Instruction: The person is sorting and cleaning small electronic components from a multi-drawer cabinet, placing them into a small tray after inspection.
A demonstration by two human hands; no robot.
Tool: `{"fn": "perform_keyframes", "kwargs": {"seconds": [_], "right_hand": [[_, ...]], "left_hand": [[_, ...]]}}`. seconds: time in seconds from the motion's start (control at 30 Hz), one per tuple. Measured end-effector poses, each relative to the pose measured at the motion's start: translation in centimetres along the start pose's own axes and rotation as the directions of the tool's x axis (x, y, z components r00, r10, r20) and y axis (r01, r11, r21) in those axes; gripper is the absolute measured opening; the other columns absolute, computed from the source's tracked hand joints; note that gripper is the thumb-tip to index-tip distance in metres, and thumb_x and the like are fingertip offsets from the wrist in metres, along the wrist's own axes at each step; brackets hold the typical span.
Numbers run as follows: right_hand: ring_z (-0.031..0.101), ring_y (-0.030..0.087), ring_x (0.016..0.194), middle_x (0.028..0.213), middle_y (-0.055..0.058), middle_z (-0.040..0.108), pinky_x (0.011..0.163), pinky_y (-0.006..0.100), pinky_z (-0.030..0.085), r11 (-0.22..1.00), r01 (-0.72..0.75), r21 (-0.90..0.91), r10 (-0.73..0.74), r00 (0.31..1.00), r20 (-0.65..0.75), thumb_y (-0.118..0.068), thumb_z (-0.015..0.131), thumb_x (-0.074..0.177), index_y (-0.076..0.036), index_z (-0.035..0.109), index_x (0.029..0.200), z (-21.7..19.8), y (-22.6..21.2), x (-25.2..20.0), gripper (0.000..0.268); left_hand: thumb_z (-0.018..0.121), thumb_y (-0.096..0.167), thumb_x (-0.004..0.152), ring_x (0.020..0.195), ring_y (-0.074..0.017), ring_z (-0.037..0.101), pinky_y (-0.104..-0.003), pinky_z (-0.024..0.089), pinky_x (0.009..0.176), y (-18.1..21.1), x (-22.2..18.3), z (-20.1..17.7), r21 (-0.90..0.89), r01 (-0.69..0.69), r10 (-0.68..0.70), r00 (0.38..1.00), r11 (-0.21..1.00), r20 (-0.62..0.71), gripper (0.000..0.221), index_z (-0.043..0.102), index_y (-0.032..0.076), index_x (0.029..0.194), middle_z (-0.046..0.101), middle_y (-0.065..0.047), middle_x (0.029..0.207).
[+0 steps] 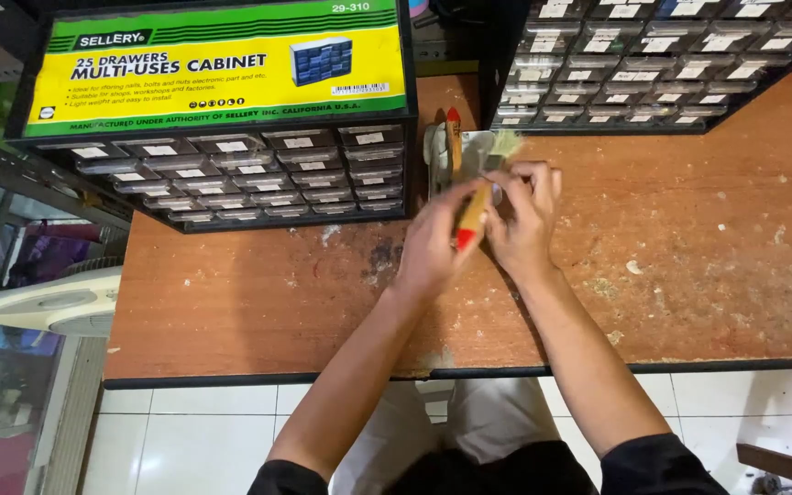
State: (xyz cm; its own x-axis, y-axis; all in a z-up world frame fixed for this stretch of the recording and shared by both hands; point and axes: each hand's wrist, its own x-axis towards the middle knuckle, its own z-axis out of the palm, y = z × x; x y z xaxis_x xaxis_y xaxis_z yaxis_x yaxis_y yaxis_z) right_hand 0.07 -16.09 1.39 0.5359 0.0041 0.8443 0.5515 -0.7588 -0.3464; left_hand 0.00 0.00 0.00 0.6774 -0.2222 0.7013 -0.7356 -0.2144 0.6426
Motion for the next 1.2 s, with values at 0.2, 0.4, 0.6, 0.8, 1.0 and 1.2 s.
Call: {"fn": "perform_keyframes", "kwargs": {"seconds": [0.2,0.4,0.6,0.8,1.0,1.2], "right_hand": [[0.055,0.038,0.073,0.086,0.016,0.056,0.071,0.046,0.046,1.000,0.001,0.012,0.000,0.998,-0.065,-0.004,0.076,0.094,0.000,0.064,0.110,0.8,2.2,-1.5,0.020],[0.064,0.046,0.076,0.084,0.023,0.063,0.072,0.048,0.051,0.984,-0.076,0.163,0.072,0.997,0.032,0.004,0.068,0.100,0.005,0.069,0.125,0.6,-0.7,0.0,0.025],[0.070,0.043,0.071,0.083,0.019,0.072,0.068,0.046,0.055,0.944,-0.287,0.163,0.276,0.957,0.087,-0.009,0.061,0.107,-0.006,0.069,0.121,0.6,-1.9,-0.7,0.017],[0.067,0.052,0.086,0.093,0.027,0.067,0.071,0.056,0.052,0.958,-0.286,0.016,0.278,0.941,0.193,-0.031,0.074,0.102,-0.008,0.052,0.121,0.0,-3.4,0.8,0.036],[0.061,0.063,0.098,0.107,0.038,0.061,0.080,0.064,0.045,0.865,-0.497,0.069,0.427,0.801,0.419,-0.037,0.072,0.100,-0.006,0.042,0.126,-0.2,-5.4,1.6,0.050],[0.065,0.055,0.090,0.099,0.030,0.067,0.078,0.056,0.048,0.822,-0.569,0.019,0.500,0.738,0.452,-0.037,0.076,0.094,-0.015,0.046,0.126,-0.1,-4.9,1.0,0.049]], "left_hand": [[0.068,0.010,0.097,0.112,-0.0303,0.071,-0.041,0.060,0.093,1.5,1.2,-0.8,0.112,-0.333,0.329,0.943,0.936,0.047,0.030,0.069,0.012,0.127,0.067,-0.008,0.133],[0.060,0.002,0.097,0.105,-0.0312,0.074,-0.040,0.060,0.090,3.8,1.5,-0.5,0.091,-0.344,0.351,0.933,0.935,-0.081,0.029,0.071,0.007,0.123,0.070,-0.012,0.128],[0.062,0.004,0.094,0.090,-0.0274,0.067,-0.038,0.052,0.085,-0.5,1.7,-2.6,0.255,-0.295,0.365,0.883,0.921,-0.296,0.018,0.074,0.010,0.106,0.072,-0.011,0.109],[0.067,0.009,0.091,0.125,-0.0276,0.057,-0.047,0.039,0.111,0.3,3.3,-8.2,0.582,-0.040,0.349,0.834,0.812,-0.428,0.034,0.072,0.015,0.124,0.062,-0.005,0.132],[0.061,0.001,0.096,0.129,-0.0310,0.058,-0.048,0.042,0.111,3.5,3.0,-11.3,0.510,-0.121,0.313,0.898,0.852,-0.310,0.034,0.068,0.007,0.128,0.061,-0.013,0.135],[0.071,0.023,0.100,0.133,-0.0425,0.052,-0.053,0.031,0.118,1.1,2.9,-19.8,0.502,0.042,0.307,0.746,0.864,-0.591,0.047,0.056,0.000,0.138,0.055,-0.023,0.140]]}}
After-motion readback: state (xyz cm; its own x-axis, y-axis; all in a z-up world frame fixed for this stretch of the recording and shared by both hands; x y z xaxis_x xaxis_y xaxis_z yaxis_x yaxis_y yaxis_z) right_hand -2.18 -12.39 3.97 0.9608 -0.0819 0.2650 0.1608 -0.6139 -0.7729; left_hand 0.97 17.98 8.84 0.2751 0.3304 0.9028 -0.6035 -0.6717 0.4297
